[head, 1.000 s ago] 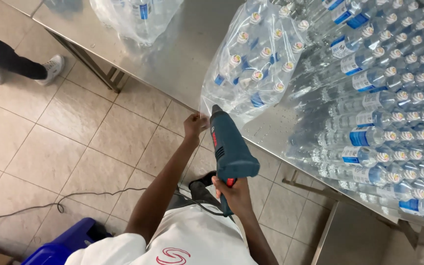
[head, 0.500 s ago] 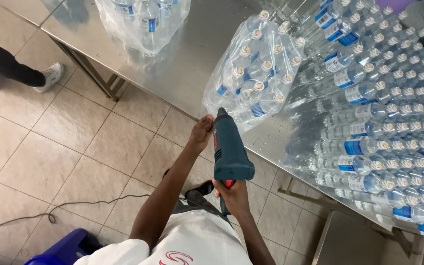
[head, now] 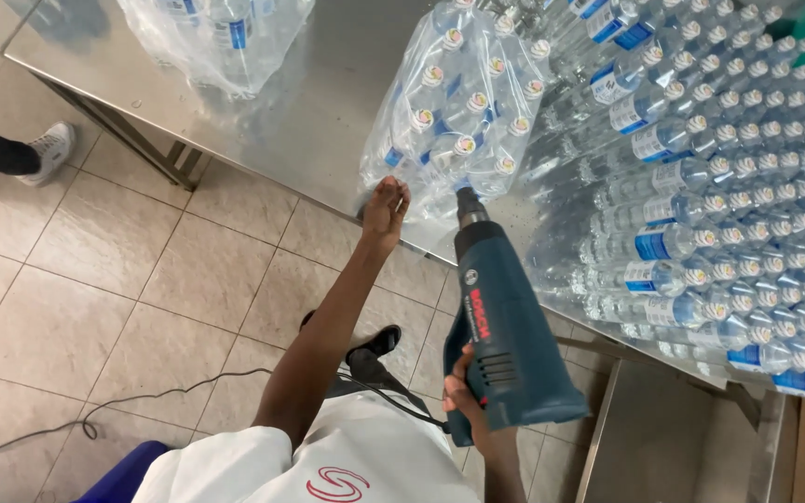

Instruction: The person uses a heat gun to shrink-wrap a pack of water bottles on a stainless steel table. They move the heat gun around the plastic to shrink it, then use their hands to smooth and adjust the wrap. The person repeats this process on multiple packs of bottles.

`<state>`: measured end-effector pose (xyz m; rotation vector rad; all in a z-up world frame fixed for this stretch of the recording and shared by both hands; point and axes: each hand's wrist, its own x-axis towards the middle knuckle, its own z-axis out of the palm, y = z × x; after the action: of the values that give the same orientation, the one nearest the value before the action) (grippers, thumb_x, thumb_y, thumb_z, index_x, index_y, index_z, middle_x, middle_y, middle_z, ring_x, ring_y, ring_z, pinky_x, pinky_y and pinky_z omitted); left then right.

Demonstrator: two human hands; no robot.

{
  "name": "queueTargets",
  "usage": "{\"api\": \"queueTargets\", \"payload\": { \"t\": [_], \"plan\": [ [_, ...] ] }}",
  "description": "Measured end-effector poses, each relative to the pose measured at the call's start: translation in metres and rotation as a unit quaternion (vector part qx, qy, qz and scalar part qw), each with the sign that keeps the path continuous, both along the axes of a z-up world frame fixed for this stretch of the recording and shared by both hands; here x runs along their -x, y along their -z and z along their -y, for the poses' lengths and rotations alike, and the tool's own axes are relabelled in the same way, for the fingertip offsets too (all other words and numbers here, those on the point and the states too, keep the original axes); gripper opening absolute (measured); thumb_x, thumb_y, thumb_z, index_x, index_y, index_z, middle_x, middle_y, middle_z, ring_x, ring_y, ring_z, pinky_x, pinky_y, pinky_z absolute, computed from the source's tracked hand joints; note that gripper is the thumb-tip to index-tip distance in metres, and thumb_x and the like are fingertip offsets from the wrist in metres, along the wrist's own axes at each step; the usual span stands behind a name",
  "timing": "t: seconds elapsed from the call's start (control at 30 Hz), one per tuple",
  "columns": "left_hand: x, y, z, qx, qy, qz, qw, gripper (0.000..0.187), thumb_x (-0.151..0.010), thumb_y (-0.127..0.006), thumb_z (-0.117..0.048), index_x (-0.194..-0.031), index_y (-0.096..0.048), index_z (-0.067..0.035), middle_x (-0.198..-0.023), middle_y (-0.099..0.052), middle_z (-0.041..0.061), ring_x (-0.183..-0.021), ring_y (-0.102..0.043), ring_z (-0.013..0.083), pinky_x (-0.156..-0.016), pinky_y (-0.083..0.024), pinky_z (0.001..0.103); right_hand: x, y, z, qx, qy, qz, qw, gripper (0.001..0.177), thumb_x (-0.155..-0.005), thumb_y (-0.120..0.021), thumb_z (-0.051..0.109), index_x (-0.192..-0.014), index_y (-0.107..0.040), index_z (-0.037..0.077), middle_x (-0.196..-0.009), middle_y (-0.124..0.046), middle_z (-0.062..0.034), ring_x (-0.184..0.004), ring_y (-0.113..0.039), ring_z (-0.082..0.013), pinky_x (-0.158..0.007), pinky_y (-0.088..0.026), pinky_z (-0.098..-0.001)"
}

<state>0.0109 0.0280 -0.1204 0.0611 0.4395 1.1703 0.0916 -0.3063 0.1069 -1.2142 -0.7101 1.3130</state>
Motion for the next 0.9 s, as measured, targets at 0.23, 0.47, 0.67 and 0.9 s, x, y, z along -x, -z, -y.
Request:
{"api": "queueTargets", "payload": {
  "t": [0.23, 0.47, 0.67, 0.9],
  "plan": [
    [0.033, -0.030, 0.075, -0.028, 0.035, -0.241, 0.969, 0.062, -0.099, -0.067, -0.050, -0.150, -0.055, -0.016, -0.154, -0.058, 0.007, -0.145, -0.056, 0.0241, -0.122, -0.049, 0.044, -0.020, -0.031, 0.027, 0.049, 0.037, -0.076, 0.995, 0.050, -0.093, -0.075, -0.001, -0.136, -0.055, 0.013, -0.091, -0.063, -0.0050, -0.059, -0.054, -0.0180, -0.058, -0.051, -0.0370],
    [0.004, -0.044, 0.128, -0.219, -0.073, -0.465, 0.855, 0.115, -0.083, -0.095, -0.038, -0.166, -0.016, -0.022, -0.170, -0.027, 0.012, -0.155, -0.044, 0.0371, -0.125, -0.045, 0.057, -0.015, -0.013, 0.006, 0.046, 0.077, -0.048, 0.995, 0.042, -0.090, -0.075, -0.004, -0.129, -0.059, 0.003, -0.082, -0.059, -0.0105, -0.054, -0.057, -0.0196, -0.051, -0.053, -0.0369],
    [-0.029, -0.057, 0.069, 0.036, -0.080, -0.531, 0.842, 0.066, -0.099, -0.082, -0.012, -0.154, -0.045, -0.015, -0.069, -0.049, -0.004, -0.070, -0.056, 0.0094, -0.092, -0.069, 0.039, -0.016, -0.018, -0.017, 0.033, 0.059, -0.066, 0.996, 0.037, -0.092, -0.070, -0.006, -0.125, -0.055, 0.002, -0.078, -0.052, -0.0081, -0.053, -0.054, -0.0170, -0.049, -0.052, -0.0334],
    [-0.028, 0.036, 0.085, -0.001, -0.050, -0.558, 0.829, 0.061, -0.117, -0.045, -0.063, -0.108, -0.070, -0.008, -0.103, -0.077, 0.017, -0.101, -0.076, 0.0264, -0.088, -0.059, 0.045, -0.036, 0.031, -0.016, -0.043, 0.043, -0.049, 0.997, 0.036, -0.096, -0.065, -0.016, -0.130, -0.056, -0.011, -0.081, -0.063, -0.0172, -0.051, -0.069, -0.0230, -0.047, -0.060, -0.0384]
  ]
}}
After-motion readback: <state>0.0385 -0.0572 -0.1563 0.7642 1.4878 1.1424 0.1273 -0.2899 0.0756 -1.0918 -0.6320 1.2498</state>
